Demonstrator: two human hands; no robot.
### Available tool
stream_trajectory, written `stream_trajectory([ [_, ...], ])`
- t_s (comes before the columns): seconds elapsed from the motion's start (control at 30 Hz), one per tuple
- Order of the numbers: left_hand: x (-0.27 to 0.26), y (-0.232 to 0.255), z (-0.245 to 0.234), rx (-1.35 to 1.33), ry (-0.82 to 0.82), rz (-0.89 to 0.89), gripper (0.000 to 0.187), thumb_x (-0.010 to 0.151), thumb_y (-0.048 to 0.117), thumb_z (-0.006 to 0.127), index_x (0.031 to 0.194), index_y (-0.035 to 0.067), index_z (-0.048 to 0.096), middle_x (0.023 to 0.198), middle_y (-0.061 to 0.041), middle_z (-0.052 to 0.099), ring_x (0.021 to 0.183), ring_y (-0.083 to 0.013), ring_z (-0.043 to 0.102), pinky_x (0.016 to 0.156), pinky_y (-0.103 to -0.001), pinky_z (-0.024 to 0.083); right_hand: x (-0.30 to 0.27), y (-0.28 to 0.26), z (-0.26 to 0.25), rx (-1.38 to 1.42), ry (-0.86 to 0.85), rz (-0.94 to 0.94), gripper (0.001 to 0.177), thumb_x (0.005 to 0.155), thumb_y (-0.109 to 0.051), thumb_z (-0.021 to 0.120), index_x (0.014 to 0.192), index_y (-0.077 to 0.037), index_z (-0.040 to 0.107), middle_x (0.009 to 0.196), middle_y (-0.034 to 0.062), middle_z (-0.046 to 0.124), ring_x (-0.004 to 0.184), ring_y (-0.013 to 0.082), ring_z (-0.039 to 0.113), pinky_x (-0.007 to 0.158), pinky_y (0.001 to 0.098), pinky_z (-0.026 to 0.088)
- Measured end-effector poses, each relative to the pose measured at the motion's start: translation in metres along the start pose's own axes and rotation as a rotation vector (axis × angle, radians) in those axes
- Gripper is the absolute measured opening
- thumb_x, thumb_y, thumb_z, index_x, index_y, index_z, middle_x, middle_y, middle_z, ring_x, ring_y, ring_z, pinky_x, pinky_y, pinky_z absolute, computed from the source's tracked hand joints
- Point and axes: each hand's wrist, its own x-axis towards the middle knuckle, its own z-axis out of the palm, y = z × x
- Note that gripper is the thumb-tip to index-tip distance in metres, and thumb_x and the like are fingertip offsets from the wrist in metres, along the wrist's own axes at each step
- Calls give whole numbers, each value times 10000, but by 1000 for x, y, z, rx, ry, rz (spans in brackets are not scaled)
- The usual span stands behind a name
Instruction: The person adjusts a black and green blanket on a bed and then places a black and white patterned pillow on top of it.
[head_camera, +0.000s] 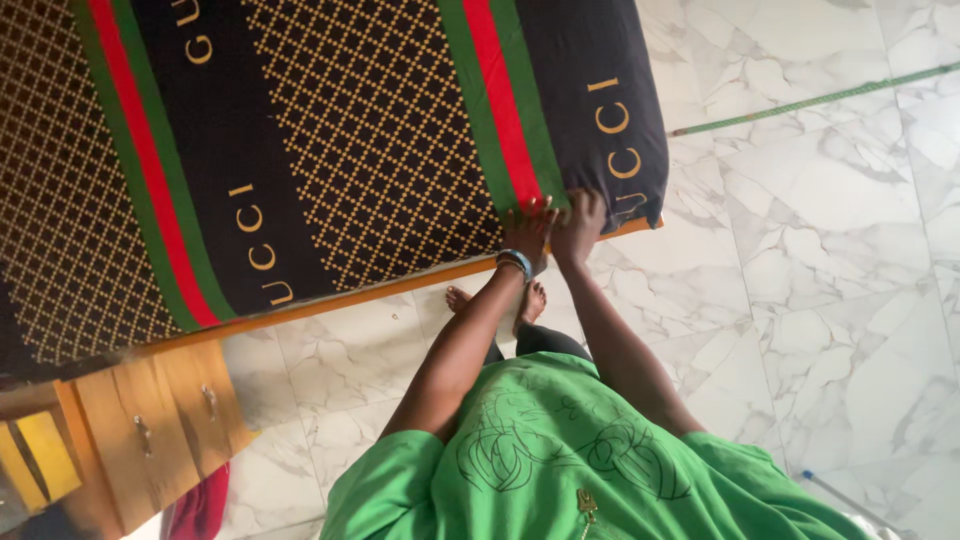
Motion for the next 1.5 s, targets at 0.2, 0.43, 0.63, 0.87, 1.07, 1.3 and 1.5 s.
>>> stream_trajectory([
  [0.2,-46,-32,-4,-135,-174,-112,694,914,180,647,1546,173,361,1806,-84,4,1646,-315,32,1329,-542,48,-31,-1,0,-40,-162,-413,338,964,-174,611,1277,-50,645,1438,244,541,1364,445,443,1116,526,334],
  [0.43,-76,-84,40,-313,432,-178,554,898,186,660,1440,105,585,1652,-139,240,1489,-400,251,1200,-602,209,-36,-1,30,-187,-400,-395,233,883,-58,642,1109,-36,697,1313,132,620,1283,354,546,1078,458,436],
  [0.63,-107,-121,49,-298,408,-303,254,951,143,608,1183,104,703,1416,-122,583,1246,-385,551,1075,-537,456,-74,-43,56,54,-404,-583,261,827,-71,723,1082,-24,749,1157,106,646,1090,334,571,933,468,462],
  [0.87,-117,-139,46,-410,397,-208,247,907,74,572,1112,68,708,1259,-145,614,1139,-369,604,891,-489,530,-92,-52,58,-143,-340,-608,154,894,-61,702,1044,-68,740,1088,93,607,1111,327,563,949,469,453],
  [1.07,-137,-158,47,-414,446,-216,237,933,86,582,1122,21,709,1114,-187,621,1081,-367,592,918,-492,520,-114,-79,86,-179,-533,-617,121,788,-25,645,896,-27,699,1012,145,614,1019,365,572,866,473,491],
  [1.3,-129,-169,39,-358,486,-106,208,869,60,571,1007,38,724,1054,-155,653,1050,-348,630,909,-464,538,-116,-86,98,-44,-512,-607,129,783,34,614,879,-28,675,1024,151,631,1002,381,598,880,481,505],
  [1.5,-114,-174,31,-308,271,-120,213,940,97,549,1014,21,734,1124,-178,662,1099,-347,647,927,-461,553,-122,-91,100,-38,-478,-606,157,768,50,612,913,-10,604,1015,181,628,976,412,600,849,505,496],
])
